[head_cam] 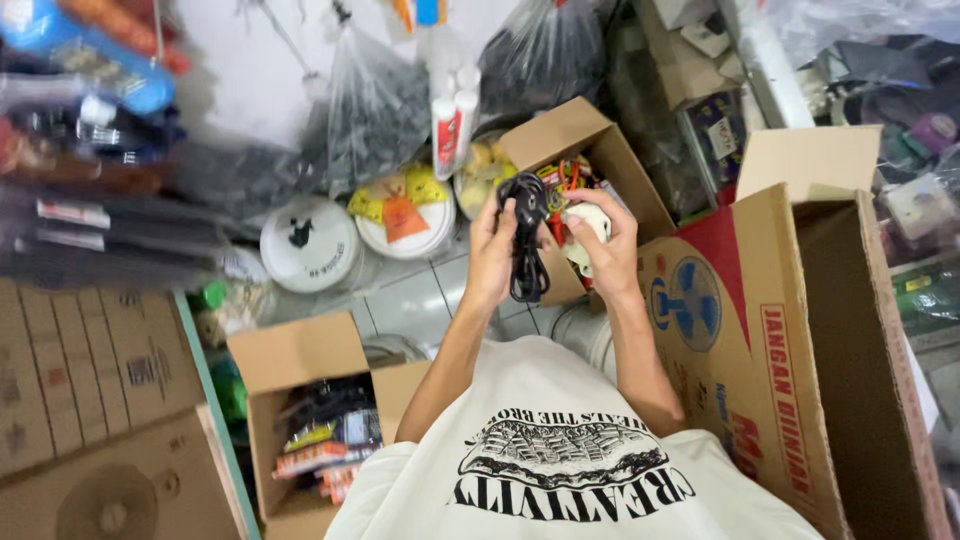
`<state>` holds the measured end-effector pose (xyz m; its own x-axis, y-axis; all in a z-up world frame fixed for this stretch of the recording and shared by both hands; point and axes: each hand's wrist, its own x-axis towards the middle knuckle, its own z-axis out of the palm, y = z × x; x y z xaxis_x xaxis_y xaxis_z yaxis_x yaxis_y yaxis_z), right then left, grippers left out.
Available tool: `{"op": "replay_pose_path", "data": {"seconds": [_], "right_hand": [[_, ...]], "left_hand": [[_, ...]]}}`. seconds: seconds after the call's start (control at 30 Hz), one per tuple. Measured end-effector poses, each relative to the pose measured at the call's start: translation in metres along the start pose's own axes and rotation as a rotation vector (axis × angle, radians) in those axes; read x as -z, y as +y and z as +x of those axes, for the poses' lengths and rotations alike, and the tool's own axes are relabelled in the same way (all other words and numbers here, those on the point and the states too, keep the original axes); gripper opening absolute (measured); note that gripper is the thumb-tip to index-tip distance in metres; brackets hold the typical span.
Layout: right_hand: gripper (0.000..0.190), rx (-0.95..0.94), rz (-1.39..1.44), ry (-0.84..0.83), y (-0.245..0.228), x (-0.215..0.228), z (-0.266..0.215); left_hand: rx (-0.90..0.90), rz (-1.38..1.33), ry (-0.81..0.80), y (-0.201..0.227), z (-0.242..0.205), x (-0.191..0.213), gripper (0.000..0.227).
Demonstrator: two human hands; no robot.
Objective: The person wipes a black power cord and its white plug with a cloth, then puts them into a cardboard box.
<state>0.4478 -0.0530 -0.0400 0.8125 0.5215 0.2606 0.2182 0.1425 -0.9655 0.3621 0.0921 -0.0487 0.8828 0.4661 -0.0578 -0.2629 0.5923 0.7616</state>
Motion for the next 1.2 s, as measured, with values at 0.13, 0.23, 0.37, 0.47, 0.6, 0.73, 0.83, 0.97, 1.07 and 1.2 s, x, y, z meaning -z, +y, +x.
{"op": "replay_pose_path", "data": {"seconds": [0.13,0.23,0.37,0.47,0.6,0.73,0.83,0.97,1.07,1.2], "right_hand": [[0.033,-0.234,0.333,0.031,-0.001,-0.008,0.035],[0.036,-0.203,0.353,0.026,0.008,-0.013,0.053],[0.042,-0.110,0.289,-0.034,0.016,-0.010,0.072],[0.047,-0.151,0.266,-0.060,0.018,-0.007,0.084],[0.046,-0.117,0.190,-0.066,0.019,0.002,0.102],[0.050,-0.139,0.292,-0.039,0.017,0.011,0.123],[0.051,-0.118,0.345,-0.081,0.013,0.026,0.138],[0.048,-0.041,0.362,-0.067,0.010,0.043,0.169],[0.041,0.006,0.349,-0.004,0.011,0.055,0.200],[0.031,0.132,0.309,0.029,0.004,0.068,0.235]], "left_hand": [[-0.094,0.177,-0.105,0.004,0.042,-0.006,0.015],[0.022,0.073,-0.117,0.009,0.065,-0.010,0.009],[-0.003,0.171,-0.147,0.011,0.094,-0.008,0.009],[0.009,0.272,-0.181,0.011,0.107,-0.005,0.004],[-0.167,0.636,-0.232,0.019,0.127,-0.009,0.010],[-0.139,0.661,-0.346,0.023,0.151,-0.022,0.020],[-0.215,0.608,-0.501,0.025,0.171,-0.033,0.024],[-0.328,0.535,-0.576,0.028,0.204,-0.060,0.024],[-0.230,0.457,-0.543,0.034,0.226,-0.081,0.027],[-0.122,0.347,-0.487,0.040,0.248,-0.110,0.029]]}}
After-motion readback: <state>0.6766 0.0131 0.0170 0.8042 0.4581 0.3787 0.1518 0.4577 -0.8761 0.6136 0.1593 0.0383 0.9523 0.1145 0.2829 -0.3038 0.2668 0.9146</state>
